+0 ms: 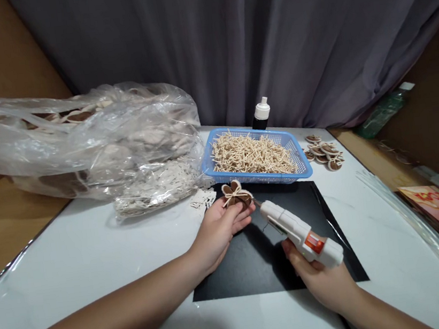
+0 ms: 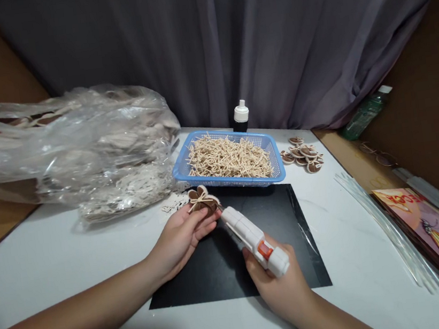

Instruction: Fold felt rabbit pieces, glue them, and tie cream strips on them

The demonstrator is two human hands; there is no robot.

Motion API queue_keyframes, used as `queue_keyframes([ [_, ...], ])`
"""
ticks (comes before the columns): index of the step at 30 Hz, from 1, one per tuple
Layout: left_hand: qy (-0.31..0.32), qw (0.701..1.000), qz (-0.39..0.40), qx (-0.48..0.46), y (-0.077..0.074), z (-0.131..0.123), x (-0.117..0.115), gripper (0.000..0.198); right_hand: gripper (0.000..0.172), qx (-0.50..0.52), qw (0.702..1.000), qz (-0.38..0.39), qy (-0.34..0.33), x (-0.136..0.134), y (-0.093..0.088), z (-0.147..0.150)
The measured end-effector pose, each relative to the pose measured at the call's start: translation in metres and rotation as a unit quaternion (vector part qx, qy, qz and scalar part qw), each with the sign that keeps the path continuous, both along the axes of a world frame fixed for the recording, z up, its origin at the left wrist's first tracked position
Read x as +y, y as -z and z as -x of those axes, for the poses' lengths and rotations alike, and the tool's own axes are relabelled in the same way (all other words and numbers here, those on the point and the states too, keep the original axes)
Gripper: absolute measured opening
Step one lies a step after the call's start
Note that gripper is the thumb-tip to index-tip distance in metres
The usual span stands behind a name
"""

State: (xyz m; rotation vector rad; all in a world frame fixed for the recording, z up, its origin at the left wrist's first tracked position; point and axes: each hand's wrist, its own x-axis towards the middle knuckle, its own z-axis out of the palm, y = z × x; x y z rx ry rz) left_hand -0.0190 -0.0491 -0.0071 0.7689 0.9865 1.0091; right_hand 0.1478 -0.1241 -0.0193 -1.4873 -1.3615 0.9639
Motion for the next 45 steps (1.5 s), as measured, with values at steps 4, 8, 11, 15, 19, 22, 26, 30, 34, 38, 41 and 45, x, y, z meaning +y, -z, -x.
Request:
queue_keyframes([
  [4,0.002,1.0,-0.002,-0.005,0.001,0.0,0.0,0.012,0.027,0.002,1.0,0.002,0.004,0.0,0.0,0.001],
  [8,-0.001,1.0,0.004,-0.004,0.002,0.001,0.0,0.013,0.026,0.008,1.0,-0.001,0.01,0.0,0.0,0.001],
  [11,0.0,1.0,0.004,-0.004,0.001,0.001,-0.001,0.013,0.027,0.001,1.0,-0.006,0.007,0.0,0.001,0.0],
  [15,0.004,1.0,-0.002,-0.008,0.001,0.001,-0.001,0.013,0.029,-0.014,1.0,-0.006,-0.001,0.0,0.004,-0.003],
  [19,-0.011,1.0,-0.007,-0.016,0.003,0.0,-0.001,0.014,0.031,-0.019,1.0,-0.002,-0.01,-0.001,0.006,-0.004],
  [22,-0.024,0.999,-0.019,-0.029,0.004,0.001,0.0,0.014,0.031,-0.018,1.0,-0.001,-0.021,0.0,0.007,-0.006],
  [26,-0.072,0.995,-0.026,-0.056,0.005,0.001,0.001,0.016,0.031,-0.022,0.998,-0.005,-0.062,0.0,0.006,-0.011],
  [30,-0.092,0.993,-0.016,-0.07,0.005,0.001,0.002,0.016,0.028,-0.034,0.991,-0.004,-0.131,-0.003,-0.001,-0.017],
  [34,-0.085,0.994,0.002,-0.072,0.003,0.003,0.001,0.016,0.032,-0.009,0.989,0.011,-0.144,-0.009,-0.009,-0.017],
  [38,-0.086,0.994,0.019,-0.072,-0.002,0.005,-0.002,0.013,0.046,0.043,0.997,0.059,-0.015,0.0,-0.01,-0.025],
  [41,-0.08,0.994,0.007,-0.07,-0.003,0.007,-0.003,0.014,0.046,-0.027,0.991,0.115,0.061,0.017,-0.007,-0.047],
  [45,-0.072,0.994,-0.082,0.009,-0.01,0.016,-0.001,0.014,0.05,-0.179,0.959,0.187,0.115,0.032,0.0,-0.089],
])
